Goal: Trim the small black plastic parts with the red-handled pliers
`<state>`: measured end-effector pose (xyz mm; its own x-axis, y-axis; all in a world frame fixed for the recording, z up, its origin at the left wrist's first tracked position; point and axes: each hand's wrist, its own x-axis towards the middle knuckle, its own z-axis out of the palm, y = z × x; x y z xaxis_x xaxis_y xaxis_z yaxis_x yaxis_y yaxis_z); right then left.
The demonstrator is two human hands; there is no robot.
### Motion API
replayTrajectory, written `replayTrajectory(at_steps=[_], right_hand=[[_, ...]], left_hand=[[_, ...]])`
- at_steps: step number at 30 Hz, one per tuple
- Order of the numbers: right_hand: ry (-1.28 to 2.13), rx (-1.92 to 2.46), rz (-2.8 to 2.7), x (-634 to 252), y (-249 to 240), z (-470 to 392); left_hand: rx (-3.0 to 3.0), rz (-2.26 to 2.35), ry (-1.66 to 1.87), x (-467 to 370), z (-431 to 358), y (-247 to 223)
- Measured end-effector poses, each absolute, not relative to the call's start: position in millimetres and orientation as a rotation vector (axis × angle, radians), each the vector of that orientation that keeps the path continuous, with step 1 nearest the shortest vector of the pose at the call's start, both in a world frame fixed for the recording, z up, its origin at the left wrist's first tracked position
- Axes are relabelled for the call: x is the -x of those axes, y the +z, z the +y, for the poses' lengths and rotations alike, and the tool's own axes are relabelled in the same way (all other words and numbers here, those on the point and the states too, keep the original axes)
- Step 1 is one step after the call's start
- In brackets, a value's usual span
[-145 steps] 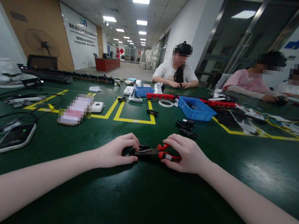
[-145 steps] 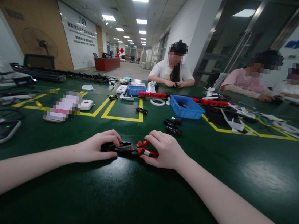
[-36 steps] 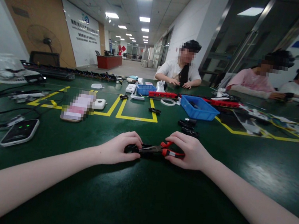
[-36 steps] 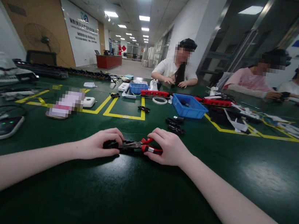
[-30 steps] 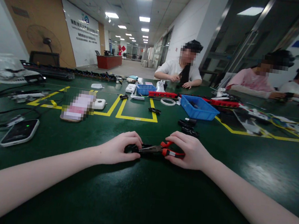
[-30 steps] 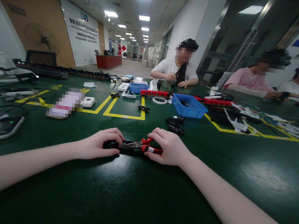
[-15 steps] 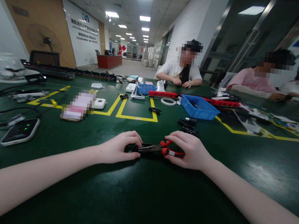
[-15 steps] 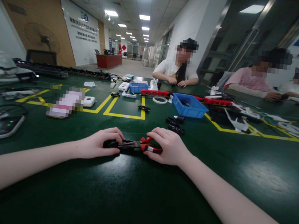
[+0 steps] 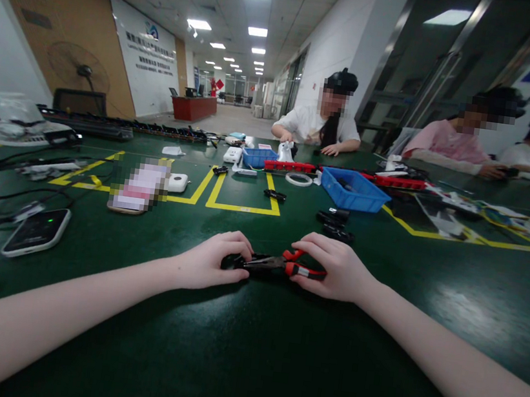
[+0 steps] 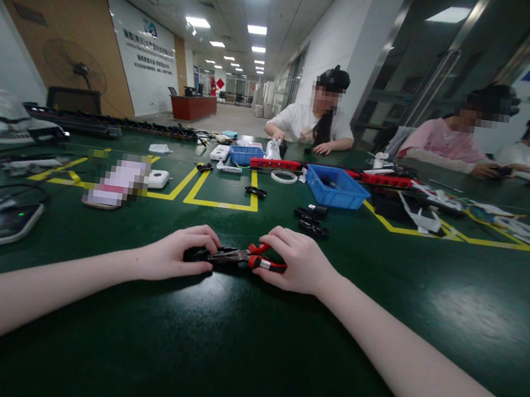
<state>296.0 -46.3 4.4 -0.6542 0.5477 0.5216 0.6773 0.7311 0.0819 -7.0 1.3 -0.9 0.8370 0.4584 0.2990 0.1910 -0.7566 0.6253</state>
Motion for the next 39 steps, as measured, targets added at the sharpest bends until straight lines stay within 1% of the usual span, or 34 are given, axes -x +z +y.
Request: replayTrajectory(at_steps=[15, 23, 39], right_hand=[[-0.385, 0.9, -2.479, -299.6, 7.6, -43.3], [-0.508, 0.912, -2.432, -301.7, 5.9, -44.1], [-0.366, 0.931, -2.469, -299.1, 6.1, -45.4]], left_hand=[[-2.42, 0.473, 0.602, 7.0, 1.2, -1.2], [-2.423, 0.474, 0.604, 7.1, 2.2, -1.9], [-2.431, 0.478, 0.596, 7.0, 1.3, -0.5]])
